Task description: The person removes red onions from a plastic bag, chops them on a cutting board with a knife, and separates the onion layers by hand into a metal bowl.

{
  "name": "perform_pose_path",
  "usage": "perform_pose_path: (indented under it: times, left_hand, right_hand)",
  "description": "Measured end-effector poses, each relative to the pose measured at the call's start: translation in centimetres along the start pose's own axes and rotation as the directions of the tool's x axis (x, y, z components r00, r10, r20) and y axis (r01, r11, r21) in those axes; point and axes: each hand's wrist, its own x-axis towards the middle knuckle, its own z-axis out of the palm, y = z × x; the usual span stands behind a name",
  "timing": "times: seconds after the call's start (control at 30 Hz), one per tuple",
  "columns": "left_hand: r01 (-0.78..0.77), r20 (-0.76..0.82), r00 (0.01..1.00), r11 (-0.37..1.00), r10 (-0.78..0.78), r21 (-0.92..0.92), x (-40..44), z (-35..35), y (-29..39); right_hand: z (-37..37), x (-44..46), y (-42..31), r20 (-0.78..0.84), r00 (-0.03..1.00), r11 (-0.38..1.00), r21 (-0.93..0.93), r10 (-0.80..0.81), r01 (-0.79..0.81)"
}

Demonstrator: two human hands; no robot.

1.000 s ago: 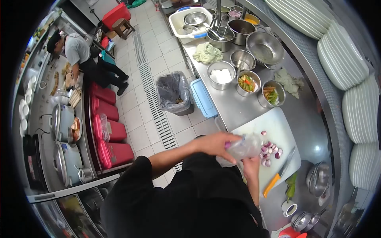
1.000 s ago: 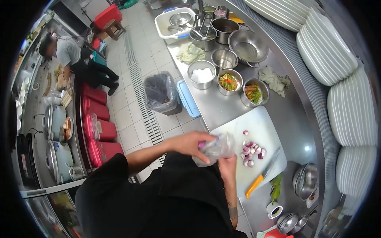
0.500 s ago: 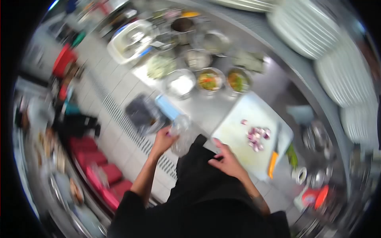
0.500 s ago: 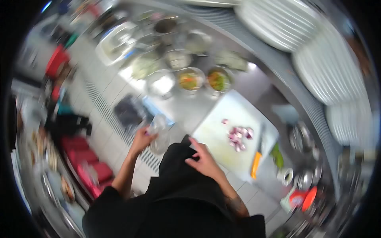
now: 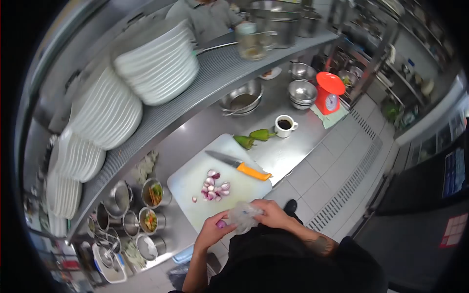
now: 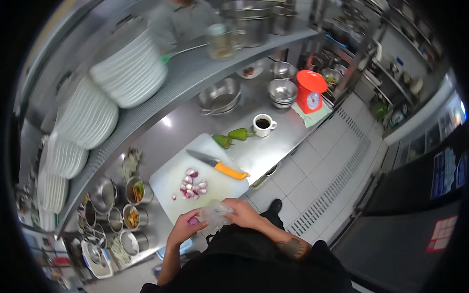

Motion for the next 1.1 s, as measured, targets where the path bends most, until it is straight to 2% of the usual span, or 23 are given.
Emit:
perform_pose_path:
  times: [0.03,0.07,0.13,0.17,0.2,0.27,0.3,0.37,0.4,0.43,0.47,0.53,0.57,0.6,0.63,0.7,0.77,0.8,0.87,0.93,0.97,1.0,1.1]
  left_hand:
    - [0.023,-0.009,1.0,0.995,-0.022,0.1,1.4,1.2,1.3]
    - [0.013,0.0,1.0,0.992,-0.013,0.129,3.0,2.9,2.9]
    - [-0.136,0.183,0.979,0.964,0.095,0.23,6.2,7.2,6.5]
    - [-0.278,0.295,0.933,0.933,0.206,0.228,8.8,9.6,5.7]
    - [-0.288,0.293,0.931,0.93,0.217,0.226,11.1,12.4,6.1]
    - [-0.25,0.357,0.923,0.931,0.145,0.266,14.1,18.5,7.3]
    - [-0.238,0.319,0.935,0.941,0.155,0.24,15.3,21.5,9.2]
    - [-0.223,0.289,0.945,0.951,0.156,0.216,18.6,26.5,10.3]
    - [-0.213,0.267,0.95,0.959,0.159,0.189,20.6,28.9,10.6]
    - [-0.294,0.161,0.949,0.948,0.273,0.126,22.1,31.5,10.8]
    - [-0.116,0.093,0.989,0.993,0.112,0.038,23.7,33.9,11.0]
    - [0.103,0.181,0.982,0.969,-0.062,-0.226,26.3,37.5,13.8]
    - [0.051,0.223,0.975,0.979,-0.006,-0.198,27.9,39.6,14.7]
    - [0.055,0.343,0.939,0.993,-0.015,-0.106,28.9,41.2,17.1]
    - [0.087,0.446,0.895,0.991,-0.032,-0.105,30.5,43.3,17.8]
    - [0.117,0.566,0.824,0.988,-0.041,-0.099,34.2,47.3,19.4]
    - [0.21,0.749,0.657,0.975,-0.084,-0.074,38.5,51.2,21.8]
    - [0.205,0.766,0.638,0.977,-0.082,-0.066,40.8,53.5,23.4]
    - [0.23,0.792,0.606,0.97,-0.074,-0.085,45.4,57.9,26.4]
    - [0.214,0.802,0.595,0.972,-0.049,-0.099,51.3,63.0,27.1]
    - [0.253,0.743,0.657,0.966,-0.125,-0.061,54.2,65.6,27.8]
    - [0.307,0.673,0.708,0.952,-0.214,-0.019,56.8,67.8,28.5]
    - [0.342,0.755,0.638,0.934,-0.152,-0.1,63.8,72.8,33.3]
  right_hand:
    - [-1.9,-0.9,-0.2,-0.059,0.992,0.992,0.057,0.116,-0.112]
    - [-3.9,-1.8,1.0,-0.084,0.991,0.993,0.071,0.104,-0.098]
    - [-7.6,-4.0,3.5,-0.085,0.991,0.958,0.275,0.108,-0.081]
    - [-9.9,-5.2,4.6,-0.065,0.998,0.949,0.316,0.02,0.002]
    - [-12.6,-6.3,5.4,0.015,0.997,0.946,0.316,0.069,-0.07]
    - [-17.0,-8.7,7.7,-0.083,0.991,0.977,0.193,0.108,-0.09]
    - [-19.6,-10.1,8.7,-0.078,0.992,0.978,0.187,0.104,-0.088]
    - [-24.0,-12.7,9.8,-0.228,0.94,0.833,0.546,0.255,-0.093]
    - [-26.3,-13.5,9.9,-0.234,0.937,0.832,0.547,0.261,-0.095]
    - [-28.7,-14.7,9.7,-0.333,0.898,0.803,0.595,0.289,-0.038]
    - [-31.1,-16.3,9.5,-0.429,0.842,0.777,0.629,0.327,0.019]
    - [-35.3,-18.4,8.9,-0.509,0.811,0.84,0.541,0.29,0.039]
    - [-37.2,-19.0,8.7,-0.547,0.809,0.959,0.276,0.214,-0.067]
    - [-39.0,-19.4,8.8,-0.557,0.819,0.985,-0.01,0.138,-0.172]
    - [-40.2,-19.5,10.3,-0.579,0.801,0.98,-0.017,0.152,-0.198]
    - [-43.1,-19.9,14.2,-0.716,0.697,0.994,-0.055,0.027,-0.096]
    - [-47.8,-21.7,16.4,-0.772,0.631,0.99,-0.014,0.081,-0.144]
    - [-50.3,-22.2,17.2,-0.81,0.573,0.986,0.036,0.125,-0.165]
    - [-55.7,-23.8,19.8,-0.858,0.487,0.974,0.061,0.162,-0.217]
    - [-60.9,-25.6,23.3,-0.932,0.246,0.935,0.187,0.266,-0.302]
    - [-63.8,-26.4,25.1,-0.931,0.162,0.923,0.279,0.327,-0.264]
    - [-67.0,-27.5,26.7,-0.942,0.129,0.927,0.27,0.311,-0.26]
    - [-76.6,-29.6,26.5,-0.917,-0.007,0.881,0.385,0.398,-0.275]
